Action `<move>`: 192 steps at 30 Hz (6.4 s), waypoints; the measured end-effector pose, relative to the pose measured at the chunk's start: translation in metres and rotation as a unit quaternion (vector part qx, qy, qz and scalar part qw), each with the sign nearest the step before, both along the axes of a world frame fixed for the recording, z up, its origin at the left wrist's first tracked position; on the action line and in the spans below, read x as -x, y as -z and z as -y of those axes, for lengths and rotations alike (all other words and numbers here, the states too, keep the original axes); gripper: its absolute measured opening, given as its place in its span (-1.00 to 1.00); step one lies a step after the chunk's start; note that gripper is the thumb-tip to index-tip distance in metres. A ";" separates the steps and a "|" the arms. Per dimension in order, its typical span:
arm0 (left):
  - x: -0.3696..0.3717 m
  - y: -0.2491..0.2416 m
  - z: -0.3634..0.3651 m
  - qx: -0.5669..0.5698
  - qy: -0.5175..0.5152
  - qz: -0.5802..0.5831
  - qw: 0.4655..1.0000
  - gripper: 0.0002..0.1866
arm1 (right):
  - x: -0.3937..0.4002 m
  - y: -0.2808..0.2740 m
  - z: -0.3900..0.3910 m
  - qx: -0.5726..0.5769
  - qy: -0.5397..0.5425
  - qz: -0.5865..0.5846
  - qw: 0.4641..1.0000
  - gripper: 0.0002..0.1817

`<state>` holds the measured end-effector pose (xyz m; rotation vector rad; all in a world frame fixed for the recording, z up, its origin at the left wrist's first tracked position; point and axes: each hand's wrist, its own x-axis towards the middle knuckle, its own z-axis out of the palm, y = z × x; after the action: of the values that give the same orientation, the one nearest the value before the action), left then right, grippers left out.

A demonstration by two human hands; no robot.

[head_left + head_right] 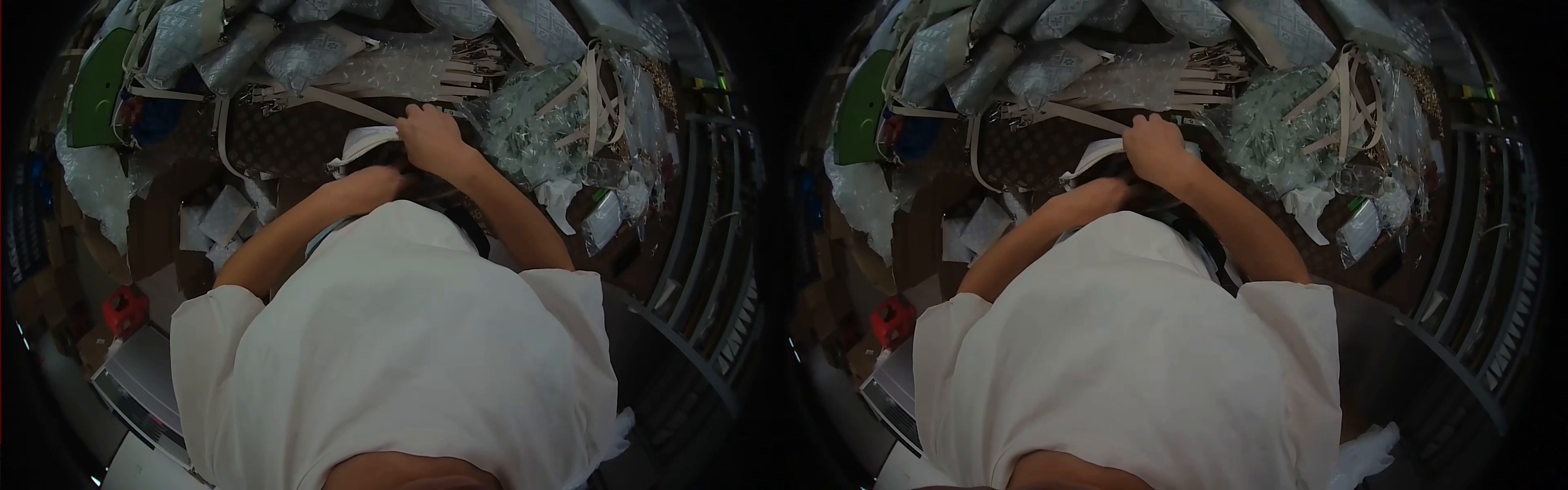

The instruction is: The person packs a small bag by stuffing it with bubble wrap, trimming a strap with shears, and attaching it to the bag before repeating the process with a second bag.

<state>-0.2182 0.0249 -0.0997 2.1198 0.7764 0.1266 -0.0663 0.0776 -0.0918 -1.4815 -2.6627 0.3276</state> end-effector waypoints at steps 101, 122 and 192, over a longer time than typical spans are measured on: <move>0.007 -0.109 -0.057 0.176 -0.309 0.322 0.877 -0.57 | -0.099 0.112 0.043 0.095 0.227 -0.040 0.968 -0.82; 0.002 -0.145 -0.002 0.396 -0.237 0.359 0.811 -0.63 | -0.045 -0.125 0.061 -0.095 0.066 -0.395 0.911 -0.65; -0.005 -0.144 -0.002 0.361 -0.220 0.370 0.828 -0.57 | -0.039 -0.124 0.059 -0.137 0.054 -0.350 0.925 -0.66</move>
<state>-0.2136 0.0270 0.0440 1.0034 0.6613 0.7335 -0.0277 0.0184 0.0319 -1.1348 -1.9583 0.3698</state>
